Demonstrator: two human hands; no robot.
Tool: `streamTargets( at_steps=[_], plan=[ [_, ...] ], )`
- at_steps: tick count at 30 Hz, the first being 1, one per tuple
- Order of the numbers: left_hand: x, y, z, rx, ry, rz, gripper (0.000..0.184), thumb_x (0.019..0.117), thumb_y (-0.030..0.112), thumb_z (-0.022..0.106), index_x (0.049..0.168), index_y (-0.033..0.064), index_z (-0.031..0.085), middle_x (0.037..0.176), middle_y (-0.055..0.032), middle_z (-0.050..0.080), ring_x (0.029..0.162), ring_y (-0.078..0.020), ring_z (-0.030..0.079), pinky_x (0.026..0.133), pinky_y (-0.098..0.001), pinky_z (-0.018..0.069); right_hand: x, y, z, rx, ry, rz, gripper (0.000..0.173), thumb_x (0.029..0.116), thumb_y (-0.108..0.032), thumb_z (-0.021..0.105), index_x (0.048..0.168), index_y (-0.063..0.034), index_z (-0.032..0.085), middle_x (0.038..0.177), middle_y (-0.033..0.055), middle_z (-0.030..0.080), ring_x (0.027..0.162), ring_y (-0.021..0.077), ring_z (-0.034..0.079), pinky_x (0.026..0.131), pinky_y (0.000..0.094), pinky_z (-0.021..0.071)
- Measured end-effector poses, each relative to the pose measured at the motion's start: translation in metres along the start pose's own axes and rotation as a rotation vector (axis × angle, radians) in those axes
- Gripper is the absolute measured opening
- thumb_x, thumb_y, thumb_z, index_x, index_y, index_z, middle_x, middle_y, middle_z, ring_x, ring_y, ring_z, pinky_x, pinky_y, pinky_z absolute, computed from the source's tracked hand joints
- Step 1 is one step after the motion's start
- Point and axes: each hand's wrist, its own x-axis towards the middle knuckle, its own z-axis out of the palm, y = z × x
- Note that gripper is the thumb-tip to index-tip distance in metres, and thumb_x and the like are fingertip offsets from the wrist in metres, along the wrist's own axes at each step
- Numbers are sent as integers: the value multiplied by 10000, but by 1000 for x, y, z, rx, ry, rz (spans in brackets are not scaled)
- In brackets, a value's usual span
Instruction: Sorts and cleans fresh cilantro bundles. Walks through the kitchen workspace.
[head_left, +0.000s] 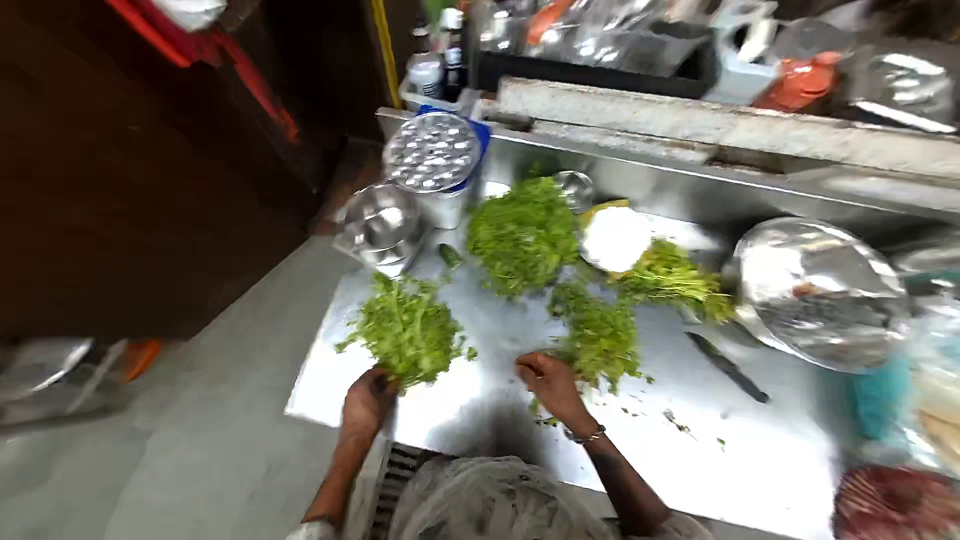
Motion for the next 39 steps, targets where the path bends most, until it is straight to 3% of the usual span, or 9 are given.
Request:
streamTargets(
  at_steps=[3, 6, 11, 16, 20, 24, 31, 35, 39],
  plan=[
    [15, 14, -26, 120, -167, 93, 434, 880, 249, 795, 1257, 66, 683, 1124, -168, 729, 1024, -350, 711, 928, -610, 558, -8, -8, -20, -64, 58, -41, 233, 985, -275, 665, 1118, -101, 745, 1044, 28, 750, 930, 111, 720, 880, 330, 611],
    [23, 49, -70, 377, -368, 42, 532, 908, 317, 759, 1369, 83, 631, 1186, -221, 715, 1123, -451, 667, 983, -691, 480, -22, -3, -56, -181, 161, -27, 245, 994, -323, 634, 1113, -147, 756, 1021, 0, 751, 908, 93, 711, 879, 335, 595],
    [35, 137, -95, 388, -254, 242, 518, 998, 437, 627, 1366, 72, 626, 1175, -232, 709, 1082, -442, 682, 953, -701, 488, -47, 41, -116, -224, 479, 187, 167, 951, -220, 685, 1065, -130, 769, 985, 39, 740, 875, 170, 711, 839, 423, 606],
    [9, 238, 5, 302, -414, 494, 357, 996, 421, 646, 1267, 196, 707, 1083, -47, 758, 929, -229, 739, 867, -528, 595, -46, 65, -130, -246, 392, 362, 218, 940, -300, 648, 1056, -171, 779, 1018, 26, 750, 947, 184, 716, 885, 463, 587],
    [-7, 283, 100, 292, -606, 491, 357, 982, 463, 634, 1238, 228, 718, 1137, 32, 748, 981, -145, 731, 904, -455, 604, -34, 55, -129, -319, 360, 589, 395, 926, -477, 636, 1099, -138, 741, 1141, 104, 710, 1060, 293, 690, 882, 554, 564],
    [-8, 307, 160, 384, -570, 477, 312, 993, 443, 610, 1219, 261, 723, 1145, 57, 743, 1043, -118, 710, 950, -445, 576, -37, 73, -132, -288, 201, 562, 337, 957, -399, 577, 1057, -119, 734, 1121, 123, 721, 1083, 309, 685, 878, 565, 549],
    [-22, 330, 167, 219, -507, 670, 277, 992, 392, 634, 1196, 233, 733, 1152, 45, 716, 938, -76, 704, 867, -326, 604, -106, 90, -169, -41, 472, 218, 260, 990, -344, 611, 1072, -171, 788, 1006, 6, 742, 917, 117, 698, 872, 340, 578],
    [-35, 345, 174, 220, -471, 801, 243, 987, 361, 647, 1176, 250, 752, 1173, 27, 706, 961, -103, 700, 875, -349, 604, -130, 111, -190, -20, 533, 242, 231, 980, -339, 638, 1023, -165, 783, 938, -9, 738, 858, 102, 691, 828, 342, 579],
    [-31, 364, 187, 453, -443, 750, 271, 1000, 367, 624, 1238, 281, 722, 1250, 25, 686, 1011, -167, 698, 903, -442, 583, -113, 118, -184, -67, 497, 303, 249, 979, -354, 618, 1051, -181, 782, 1002, 0, 740, 933, 131, 699, 877, 380, 576]
  ],
)
